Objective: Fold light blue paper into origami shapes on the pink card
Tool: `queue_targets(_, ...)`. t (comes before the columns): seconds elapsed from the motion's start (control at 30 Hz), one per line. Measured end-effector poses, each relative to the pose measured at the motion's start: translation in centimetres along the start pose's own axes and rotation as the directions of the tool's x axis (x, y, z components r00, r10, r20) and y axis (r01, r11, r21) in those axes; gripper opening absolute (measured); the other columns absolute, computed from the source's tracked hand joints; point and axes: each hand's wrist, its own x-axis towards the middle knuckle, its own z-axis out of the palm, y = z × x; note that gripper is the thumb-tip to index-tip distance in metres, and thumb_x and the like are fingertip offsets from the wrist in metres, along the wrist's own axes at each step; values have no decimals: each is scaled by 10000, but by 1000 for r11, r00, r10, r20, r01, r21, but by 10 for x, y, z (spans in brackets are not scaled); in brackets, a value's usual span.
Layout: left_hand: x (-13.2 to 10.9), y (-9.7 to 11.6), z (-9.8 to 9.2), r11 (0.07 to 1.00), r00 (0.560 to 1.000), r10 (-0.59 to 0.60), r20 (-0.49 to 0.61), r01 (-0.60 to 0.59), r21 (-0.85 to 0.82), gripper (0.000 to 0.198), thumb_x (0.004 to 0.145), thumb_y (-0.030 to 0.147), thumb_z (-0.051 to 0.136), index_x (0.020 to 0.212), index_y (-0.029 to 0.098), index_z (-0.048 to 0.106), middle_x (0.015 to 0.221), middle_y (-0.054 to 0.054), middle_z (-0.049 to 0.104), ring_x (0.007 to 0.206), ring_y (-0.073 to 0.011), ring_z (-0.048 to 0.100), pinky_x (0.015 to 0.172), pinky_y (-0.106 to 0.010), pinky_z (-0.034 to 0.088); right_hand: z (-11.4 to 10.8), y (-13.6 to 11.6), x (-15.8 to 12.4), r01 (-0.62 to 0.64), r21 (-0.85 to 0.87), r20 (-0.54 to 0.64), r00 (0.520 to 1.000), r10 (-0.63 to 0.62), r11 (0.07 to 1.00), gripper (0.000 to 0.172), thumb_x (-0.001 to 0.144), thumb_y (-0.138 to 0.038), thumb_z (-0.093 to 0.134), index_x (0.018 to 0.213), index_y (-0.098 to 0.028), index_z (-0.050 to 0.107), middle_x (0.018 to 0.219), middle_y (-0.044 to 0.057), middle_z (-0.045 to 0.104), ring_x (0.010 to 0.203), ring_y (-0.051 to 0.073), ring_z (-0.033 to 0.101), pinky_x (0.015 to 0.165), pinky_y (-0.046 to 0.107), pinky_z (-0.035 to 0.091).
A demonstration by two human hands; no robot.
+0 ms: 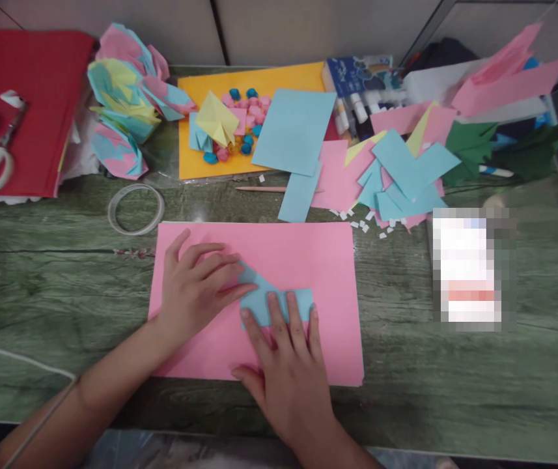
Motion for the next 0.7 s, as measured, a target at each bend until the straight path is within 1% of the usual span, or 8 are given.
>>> queue_targets(0.23, 0, -1, 2, 1000, 1000, 16, -22, -16, 4, 226, 742, 448, 616, 826, 238, 606, 893, 49, 667, 948, -206, 564, 1039, -536, 207, 0, 1, 0, 12, -4, -2, 1000, -12, 1000, 660, 811, -573, 401, 1382, -294, 224, 1446, 129, 210, 1316, 375, 116, 986, 617, 177)
queue_targets(0.7, -1, -1, 3, 1000, 1000, 25, -16, -25, 11, 192, 760, 429, 601, 801, 241, 597, 890, 50, 663, 951, -201, 558, 1045, -527, 196, 0, 2, 0, 29, -10, -9, 1000, -29, 1000, 660, 806, -585, 396, 1380, -307, 223, 1440, 137, 220, 1312, 385, 122, 982, 624, 179)
